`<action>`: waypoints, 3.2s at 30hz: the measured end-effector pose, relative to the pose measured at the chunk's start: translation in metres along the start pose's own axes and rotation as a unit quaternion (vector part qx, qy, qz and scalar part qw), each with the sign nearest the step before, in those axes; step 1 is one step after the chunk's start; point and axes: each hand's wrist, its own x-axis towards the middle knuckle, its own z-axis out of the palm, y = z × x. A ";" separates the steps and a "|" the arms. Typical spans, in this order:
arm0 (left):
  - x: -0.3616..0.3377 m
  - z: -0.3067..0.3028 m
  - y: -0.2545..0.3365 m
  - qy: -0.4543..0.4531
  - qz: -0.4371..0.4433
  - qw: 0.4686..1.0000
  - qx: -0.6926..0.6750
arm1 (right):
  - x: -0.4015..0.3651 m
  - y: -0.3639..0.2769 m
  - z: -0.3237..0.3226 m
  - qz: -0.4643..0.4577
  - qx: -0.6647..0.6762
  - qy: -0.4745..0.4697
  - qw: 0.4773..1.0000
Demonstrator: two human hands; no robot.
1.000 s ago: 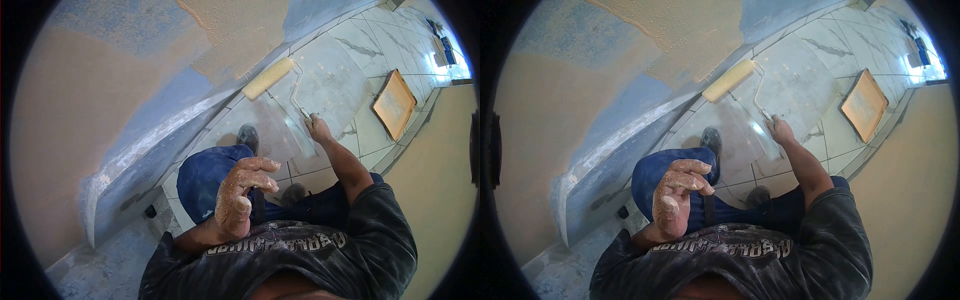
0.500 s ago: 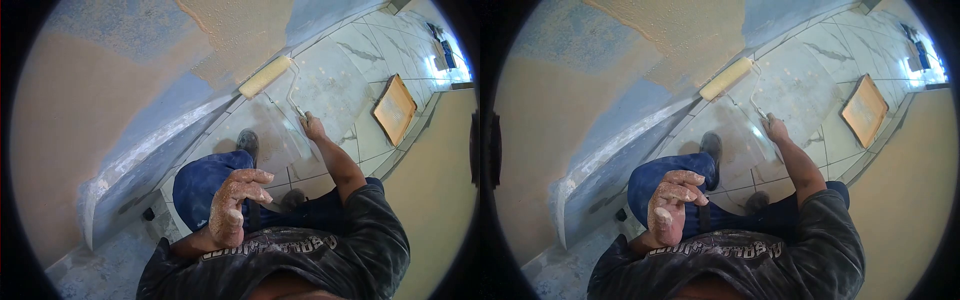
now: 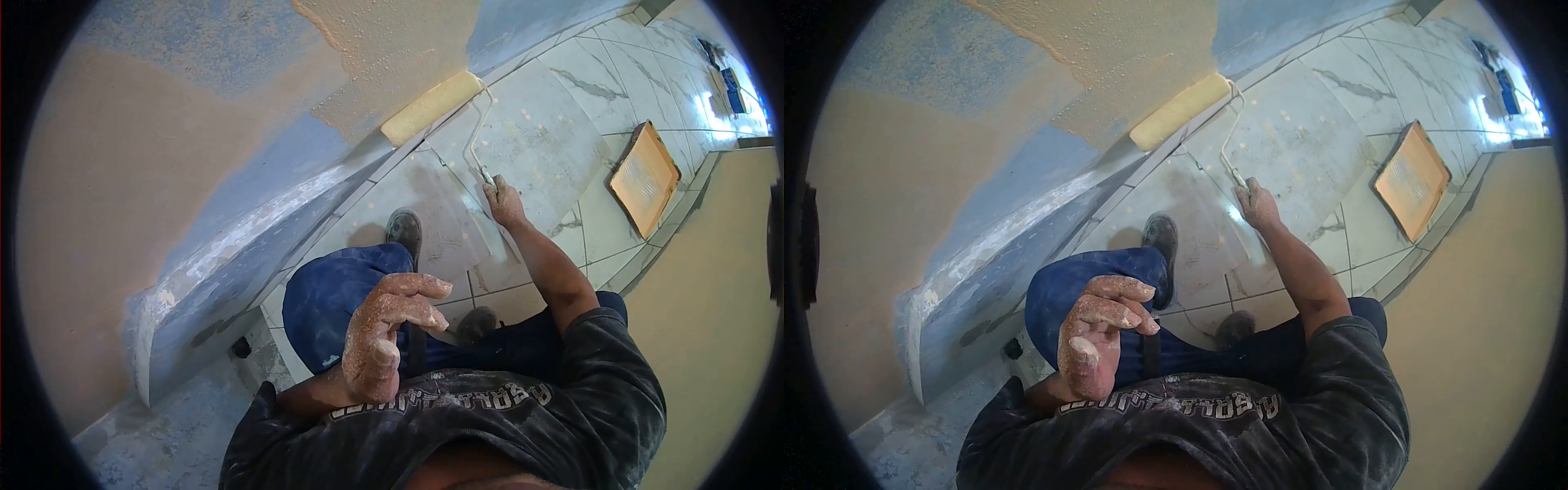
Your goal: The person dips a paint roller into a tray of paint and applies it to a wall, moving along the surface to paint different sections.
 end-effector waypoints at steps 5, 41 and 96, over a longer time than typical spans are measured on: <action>0.002 0.003 0.001 -0.016 0.008 1.000 0.000 | 0.001 -0.014 -0.010 -0.022 0.018 0.025 0.999; 0.027 0.003 -0.009 0.071 0.101 0.989 0.080 | -0.016 -0.291 -0.244 -0.250 0.079 0.220 0.940; -0.018 -0.081 -0.020 0.057 -0.008 0.987 0.149 | -0.099 -0.439 -0.279 -0.305 0.089 0.244 0.916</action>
